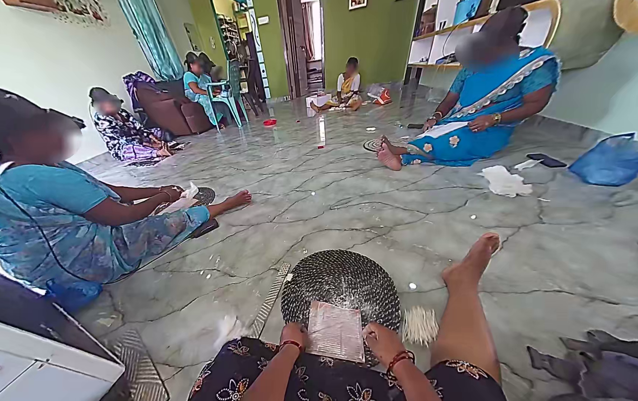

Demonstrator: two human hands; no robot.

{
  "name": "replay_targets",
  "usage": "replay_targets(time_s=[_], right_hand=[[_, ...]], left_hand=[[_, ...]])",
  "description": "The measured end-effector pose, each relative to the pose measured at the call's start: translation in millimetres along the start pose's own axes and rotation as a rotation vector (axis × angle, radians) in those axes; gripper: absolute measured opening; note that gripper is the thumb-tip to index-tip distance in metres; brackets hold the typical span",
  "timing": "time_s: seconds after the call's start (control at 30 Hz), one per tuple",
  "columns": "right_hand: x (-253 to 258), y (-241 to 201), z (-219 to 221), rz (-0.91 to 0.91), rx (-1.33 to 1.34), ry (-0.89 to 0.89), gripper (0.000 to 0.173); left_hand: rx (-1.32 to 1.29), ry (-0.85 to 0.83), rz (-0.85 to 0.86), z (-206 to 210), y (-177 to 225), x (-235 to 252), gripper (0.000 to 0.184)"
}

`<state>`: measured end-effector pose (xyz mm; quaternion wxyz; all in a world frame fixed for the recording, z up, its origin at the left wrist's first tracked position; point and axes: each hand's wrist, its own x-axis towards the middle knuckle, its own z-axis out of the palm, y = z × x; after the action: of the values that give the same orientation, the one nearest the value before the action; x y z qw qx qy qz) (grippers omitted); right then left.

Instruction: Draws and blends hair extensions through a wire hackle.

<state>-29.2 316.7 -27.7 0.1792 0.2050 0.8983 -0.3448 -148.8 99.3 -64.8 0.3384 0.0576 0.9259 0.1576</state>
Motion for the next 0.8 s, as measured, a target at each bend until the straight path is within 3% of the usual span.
replay_targets(time_s=[0.8], right_hand=[[2.4, 1.3, 1.4, -0.012, -0.002, -0.014, 0.035]], left_hand=[[-0.013, -0.010, -0.017, 0.1, 0.8, 0.2, 0.036]])
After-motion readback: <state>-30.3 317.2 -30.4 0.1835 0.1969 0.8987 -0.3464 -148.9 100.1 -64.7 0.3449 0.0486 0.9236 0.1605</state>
